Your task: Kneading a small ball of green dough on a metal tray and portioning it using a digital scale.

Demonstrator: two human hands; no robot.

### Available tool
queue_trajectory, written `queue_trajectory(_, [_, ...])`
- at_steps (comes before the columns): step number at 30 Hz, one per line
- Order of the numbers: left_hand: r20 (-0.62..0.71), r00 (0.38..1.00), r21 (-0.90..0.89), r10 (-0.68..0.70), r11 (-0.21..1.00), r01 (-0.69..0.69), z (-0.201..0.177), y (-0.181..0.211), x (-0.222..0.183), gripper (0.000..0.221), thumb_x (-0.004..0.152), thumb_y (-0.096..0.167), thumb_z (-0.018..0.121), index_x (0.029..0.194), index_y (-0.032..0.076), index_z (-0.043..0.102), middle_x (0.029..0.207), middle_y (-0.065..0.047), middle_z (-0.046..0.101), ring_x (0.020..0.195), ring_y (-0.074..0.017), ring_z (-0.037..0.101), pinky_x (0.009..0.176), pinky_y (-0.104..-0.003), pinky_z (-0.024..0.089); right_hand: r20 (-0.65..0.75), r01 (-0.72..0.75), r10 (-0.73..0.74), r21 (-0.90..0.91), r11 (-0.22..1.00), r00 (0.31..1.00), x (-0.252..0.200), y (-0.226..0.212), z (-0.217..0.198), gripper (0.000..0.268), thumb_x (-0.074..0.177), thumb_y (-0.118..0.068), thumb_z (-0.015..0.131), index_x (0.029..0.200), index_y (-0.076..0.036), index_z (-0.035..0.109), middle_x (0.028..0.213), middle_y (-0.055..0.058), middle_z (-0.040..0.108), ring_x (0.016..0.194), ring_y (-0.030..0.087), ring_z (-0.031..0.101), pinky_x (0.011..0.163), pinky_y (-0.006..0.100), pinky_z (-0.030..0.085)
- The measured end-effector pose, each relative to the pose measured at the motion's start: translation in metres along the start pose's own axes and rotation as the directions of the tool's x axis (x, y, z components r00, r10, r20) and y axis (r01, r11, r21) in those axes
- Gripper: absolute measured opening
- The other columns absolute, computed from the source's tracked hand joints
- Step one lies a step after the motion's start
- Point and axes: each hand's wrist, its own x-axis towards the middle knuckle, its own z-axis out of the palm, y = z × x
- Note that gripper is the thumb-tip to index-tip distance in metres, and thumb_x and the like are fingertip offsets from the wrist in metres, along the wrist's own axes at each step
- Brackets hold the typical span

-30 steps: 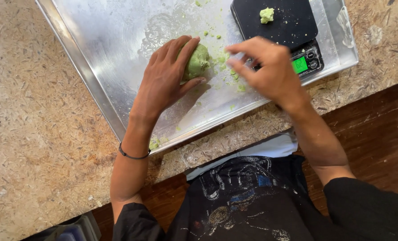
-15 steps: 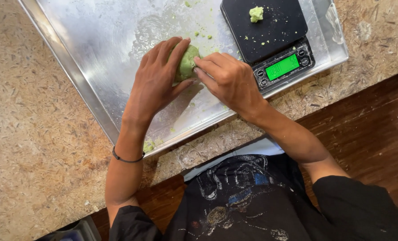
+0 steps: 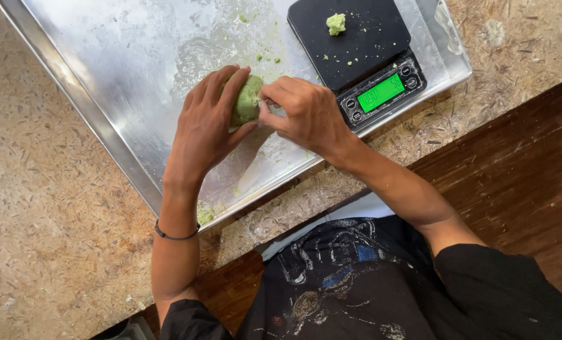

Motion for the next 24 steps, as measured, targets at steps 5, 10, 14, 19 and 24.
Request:
queue_trajectory(5, [-0.008, 1.0, -0.032, -0.01, 0.999, 0.009, -0.004, 0.002, 0.0, 0.07, 0.1, 0.039, 0.073, 0.15, 0.005, 0.038, 0.147, -0.016, 0.046, 0.132, -0.0351, 0.049, 0.107, -0.05, 0.045, 0.05, 0.032, -0.033, 0.024, 0.999, 0.998, -0.015, 0.008, 0.0, 0.051, 0.107, -0.029, 0.072, 0.149, -0.008, 0.051, 0.113, 0.013, 0.076, 0.084, 0.021, 0.074, 0.065, 0.03, 0.065])
queue_trajectory(10, [-0.003, 1.0, -0.026, -0.018, 0.999, 0.018, -0.001, 0.0, 0.0, 0.07, 0.1, 0.039, 0.073, 0.151, 0.006, 0.037, 0.147, -0.016, 0.046, 0.133, -0.0352, 0.049, 0.106, -0.05, 0.044, 0.075, 0.092, -0.093, 0.014, 0.996, 0.993, -0.005, 0.003, -0.007, 0.032, 0.098, -0.016, 0.081, 0.124, -0.002, 0.069, 0.108, 0.009, 0.066, 0.075, 0.02, 0.067, 0.058, 0.03, 0.063])
queue_trajectory(14, [-0.015, 1.0, -0.002, 0.004, 1.0, -0.004, -0.001, -0.001, -0.001, 0.073, 0.098, 0.037, 0.076, 0.151, 0.006, 0.037, 0.148, -0.017, 0.047, 0.134, -0.0353, 0.049, 0.107, -0.05, 0.044, 0.052, 0.092, -0.093, 0.02, 0.996, 0.994, -0.004, 0.0, -0.007, 0.021, 0.097, -0.012, 0.081, 0.113, -0.001, 0.073, 0.092, 0.007, 0.065, 0.068, 0.019, 0.062, 0.051, 0.03, 0.057])
queue_trajectory(19, [-0.012, 1.0, 0.02, 0.012, 1.0, -0.011, 0.002, -0.002, -0.001, 0.074, 0.095, 0.035, 0.079, 0.15, 0.007, 0.038, 0.147, -0.017, 0.047, 0.134, -0.0356, 0.049, 0.107, -0.05, 0.044, 0.032, 0.072, -0.073, 0.031, 0.997, 0.997, -0.005, -0.003, -0.006, 0.014, 0.097, -0.01, 0.079, 0.107, -0.002, 0.074, 0.09, 0.007, 0.066, 0.066, 0.018, 0.062, 0.051, 0.03, 0.057])
queue_trajectory(24, [-0.005, 1.0, 0.018, 0.008, 1.0, -0.008, 0.0, 0.001, -0.001, 0.074, 0.094, 0.032, 0.08, 0.15, 0.007, 0.039, 0.147, -0.016, 0.046, 0.134, -0.0358, 0.048, 0.107, -0.05, 0.044, 0.014, 0.067, -0.068, 0.026, 0.997, 0.998, -0.006, -0.002, -0.001, 0.009, 0.096, -0.01, 0.077, 0.097, -0.003, 0.072, 0.087, 0.006, 0.065, 0.064, 0.016, 0.061, 0.048, 0.029, 0.055])
